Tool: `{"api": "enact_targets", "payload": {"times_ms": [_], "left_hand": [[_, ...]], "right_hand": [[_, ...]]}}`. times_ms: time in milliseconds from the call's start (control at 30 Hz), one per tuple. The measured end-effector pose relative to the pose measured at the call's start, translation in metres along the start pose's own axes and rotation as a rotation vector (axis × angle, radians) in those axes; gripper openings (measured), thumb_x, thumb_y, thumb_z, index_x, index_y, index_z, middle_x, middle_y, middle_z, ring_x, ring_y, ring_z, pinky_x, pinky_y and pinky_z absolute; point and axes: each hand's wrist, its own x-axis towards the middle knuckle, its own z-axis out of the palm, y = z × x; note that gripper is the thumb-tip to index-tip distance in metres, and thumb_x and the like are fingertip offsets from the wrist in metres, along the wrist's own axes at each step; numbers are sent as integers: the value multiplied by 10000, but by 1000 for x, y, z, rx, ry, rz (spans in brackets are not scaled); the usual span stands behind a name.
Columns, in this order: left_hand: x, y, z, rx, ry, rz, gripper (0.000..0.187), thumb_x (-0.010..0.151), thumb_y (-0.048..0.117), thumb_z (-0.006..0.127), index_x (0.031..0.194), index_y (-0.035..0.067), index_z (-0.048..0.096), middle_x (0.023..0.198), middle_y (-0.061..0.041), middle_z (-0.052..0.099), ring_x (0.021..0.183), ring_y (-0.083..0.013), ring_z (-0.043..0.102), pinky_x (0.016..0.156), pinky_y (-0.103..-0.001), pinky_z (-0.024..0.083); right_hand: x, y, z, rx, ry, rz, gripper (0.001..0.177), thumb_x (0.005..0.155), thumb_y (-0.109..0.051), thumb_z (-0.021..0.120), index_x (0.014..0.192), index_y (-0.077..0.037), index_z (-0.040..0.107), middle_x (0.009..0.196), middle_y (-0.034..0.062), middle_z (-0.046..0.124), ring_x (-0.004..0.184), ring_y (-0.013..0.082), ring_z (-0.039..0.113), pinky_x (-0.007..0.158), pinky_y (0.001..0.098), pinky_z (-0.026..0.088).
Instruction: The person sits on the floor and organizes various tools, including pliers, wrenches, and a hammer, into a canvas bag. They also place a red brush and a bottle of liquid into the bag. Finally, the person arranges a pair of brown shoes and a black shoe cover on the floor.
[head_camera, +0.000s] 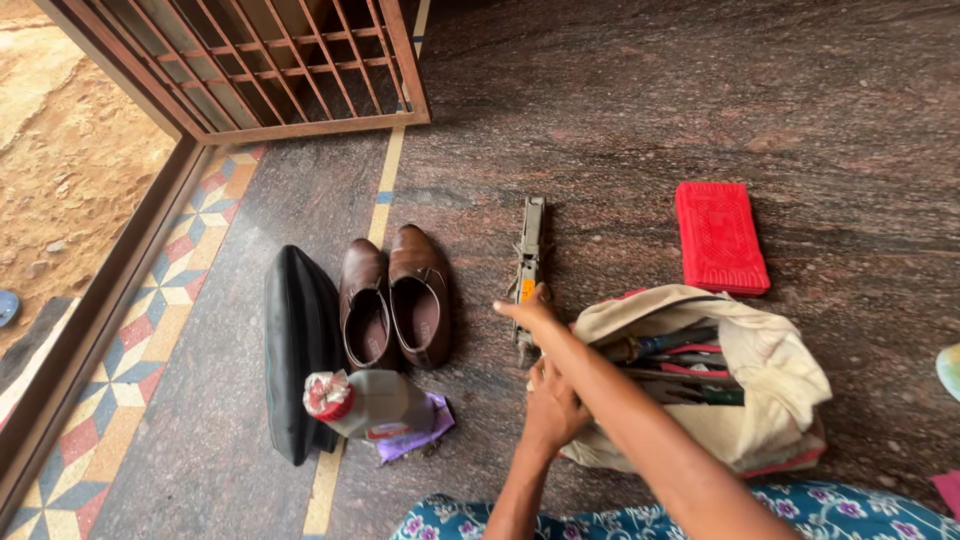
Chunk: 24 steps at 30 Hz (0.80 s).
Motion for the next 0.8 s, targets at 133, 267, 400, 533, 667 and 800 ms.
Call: {"api": "enact_targets", "payload": {"times_ms": [133, 267, 400, 533, 667, 800], "left_hand": [[5, 1, 5, -34, -114, -151, 626, 898, 437, 670, 1462, 204, 529, 1536, -128, 483, 1398, -516, 350, 927, -695, 421], [11, 6, 3, 26, -198, -218, 751, 793, 476, 718, 1466, 229, 494, 1580, -146, 384, 1423, -525, 270, 933, -734, 393], [15, 9, 7, 119, -215, -248, 789, 748, 388, 734, 1490, 284, 485, 1622, -205, 282, 1456, -527, 228, 1028, -737, 364], [17, 10, 7, 136, -220, -272, 841, 712, 312, 716, 1506, 394, 452, 1628, -165, 254, 1456, -504, 230, 1062, -723, 353], [19, 9, 10, 93, -204, -305, 815, 704, 291, 716, 1475, 390, 472, 1614, -127, 299, 1446, -467, 275, 1058, -704, 371], [20, -7, 24, -48, -121, -399, 774, 727, 275, 745, 1455, 374, 500, 1560, -94, 400, 1406, -408, 375, 1098, -600, 411]], "right_hand": [[10, 6, 11, -94, 60, 90, 1451, 662, -455, 894, 1676, -244, -121, 1571, 307, 366, 1393, 417, 462, 1139, 462, 407], [29, 23, 23, 127, 50, -15, 1271, 618, -278, 815, 1608, -186, 23, 1425, 235, 548, 1230, 361, 616, 1007, 424, 519], [47, 15, 3, 291, 128, -140, 839, 716, -209, 755, 1466, -55, 411, 1213, 210, 649, 1047, 334, 660, 837, 432, 570], [41, -13, -71, 911, -520, 31, 535, 859, -282, 735, 1156, 48, 436, 815, 108, 559, 585, 213, 550, 505, 361, 481], [-50, -28, -148, 792, -502, -229, 661, 786, -190, 680, 1358, -53, 377, 846, 98, 572, 624, 170, 563, 529, 344, 499], [-128, -27, -211, 349, -301, -697, 917, 756, -126, 658, 1585, -44, 276, 1327, 120, 579, 1048, 177, 613, 846, 353, 553]]}}
